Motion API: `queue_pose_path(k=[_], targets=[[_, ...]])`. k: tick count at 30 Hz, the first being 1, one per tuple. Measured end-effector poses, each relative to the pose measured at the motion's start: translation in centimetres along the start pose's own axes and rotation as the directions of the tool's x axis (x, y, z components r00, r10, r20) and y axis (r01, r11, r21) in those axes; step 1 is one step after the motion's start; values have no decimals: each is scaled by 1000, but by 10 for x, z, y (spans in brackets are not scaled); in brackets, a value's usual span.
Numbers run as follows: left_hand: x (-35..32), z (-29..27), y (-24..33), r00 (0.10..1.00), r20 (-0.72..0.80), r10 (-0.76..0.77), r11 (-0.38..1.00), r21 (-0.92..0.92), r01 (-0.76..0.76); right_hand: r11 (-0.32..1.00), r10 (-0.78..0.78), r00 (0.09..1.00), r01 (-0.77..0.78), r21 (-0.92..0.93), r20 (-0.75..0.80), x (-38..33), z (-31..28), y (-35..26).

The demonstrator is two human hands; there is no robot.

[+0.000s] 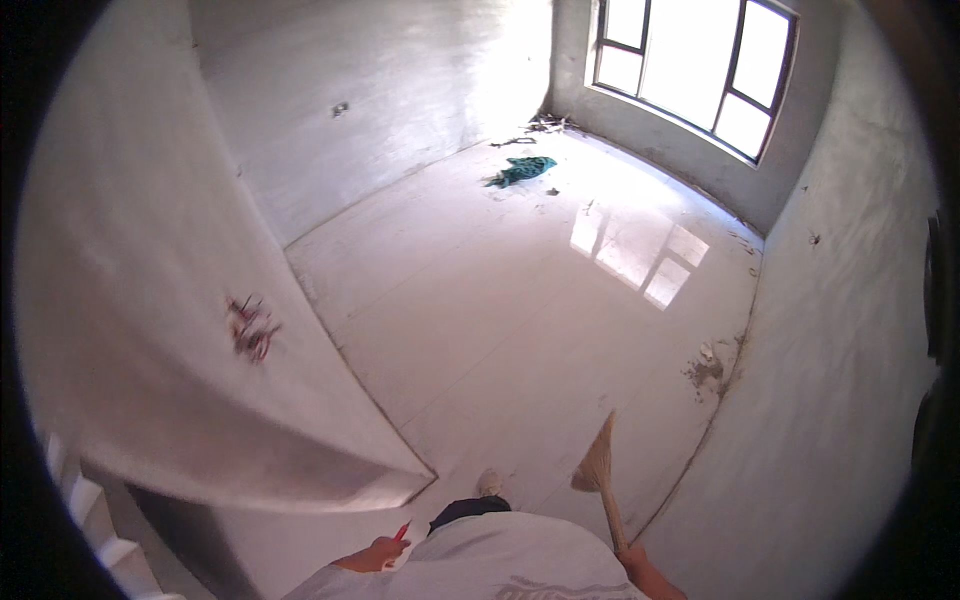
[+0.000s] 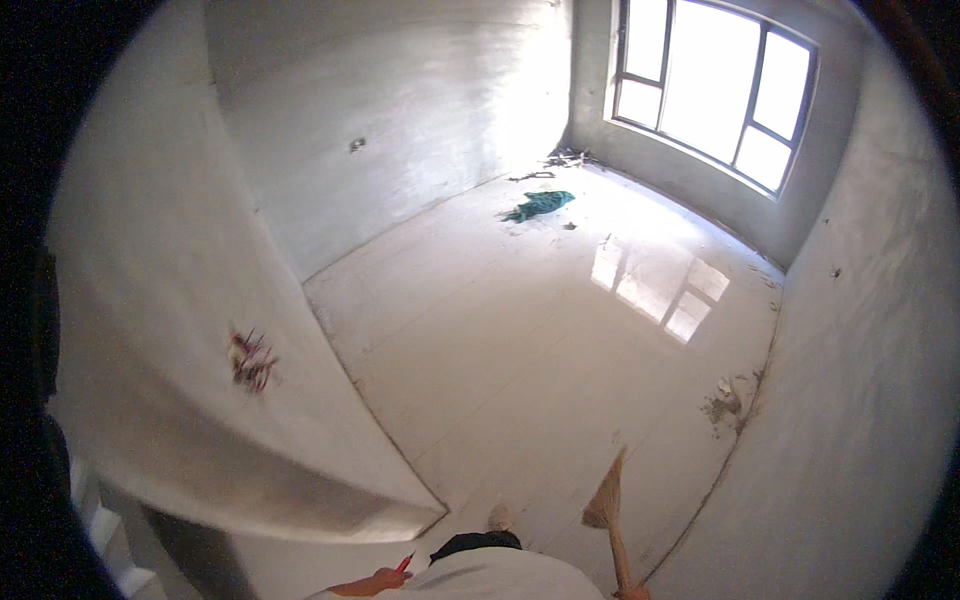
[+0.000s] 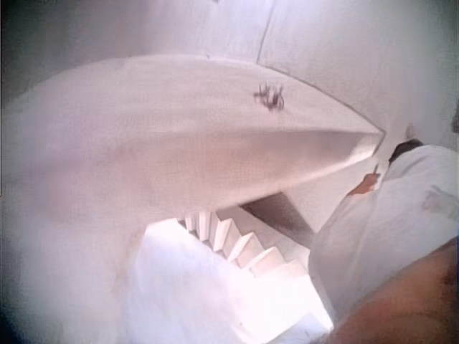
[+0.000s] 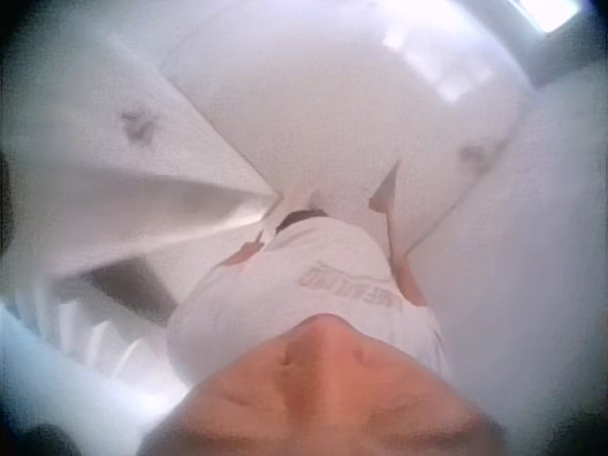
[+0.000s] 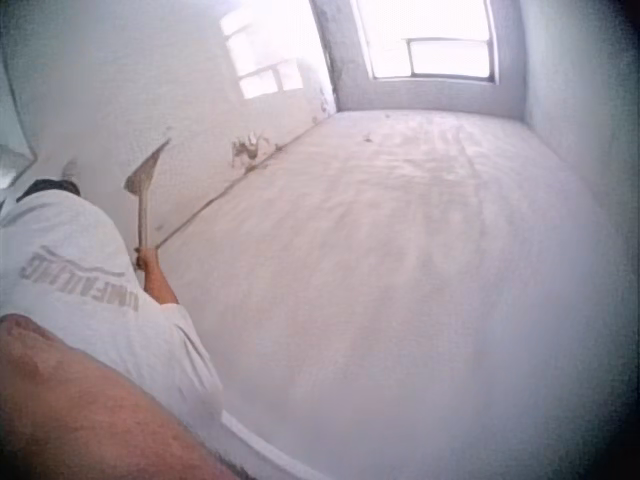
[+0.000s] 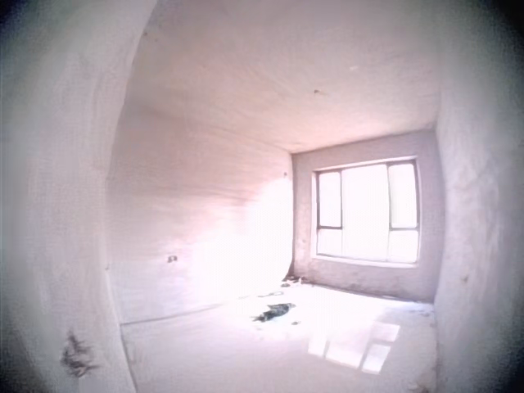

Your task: The person sweeps debris on a tiled floor using a traditional straw broom, gathering scattered pieces into a pile. The person moves across the room and down a staircase, continuing to sweep debris into a consolidated pile.

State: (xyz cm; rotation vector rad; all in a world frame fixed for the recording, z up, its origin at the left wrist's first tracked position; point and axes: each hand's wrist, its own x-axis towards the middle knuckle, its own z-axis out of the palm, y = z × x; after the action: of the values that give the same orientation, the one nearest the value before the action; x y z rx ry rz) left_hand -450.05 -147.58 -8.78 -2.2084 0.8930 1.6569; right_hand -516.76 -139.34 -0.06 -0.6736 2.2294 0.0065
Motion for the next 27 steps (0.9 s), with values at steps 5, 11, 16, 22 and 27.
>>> queue_pose_path(k=[5,11,16,22,27], targets=[[5,-59,336,930,-66,362,899,288,-330,973,213,974,-219,77,79,23,-82,-46],[-12,-135,677,697,-157,700,713,211,-669,942,244,963,-263,207,111,92,-147,-152],[-31,-121,821,632,-161,758,652,156,-742,942,233,962,-260,214,145,202,-211,-213],[41,-96,794,939,-76,336,870,406,-279,963,189,961,-222,152,202,354,-319,-294],[88,-116,778,980,-179,86,992,-71,-100,962,216,943,-249,107,251,516,-411,-376]])
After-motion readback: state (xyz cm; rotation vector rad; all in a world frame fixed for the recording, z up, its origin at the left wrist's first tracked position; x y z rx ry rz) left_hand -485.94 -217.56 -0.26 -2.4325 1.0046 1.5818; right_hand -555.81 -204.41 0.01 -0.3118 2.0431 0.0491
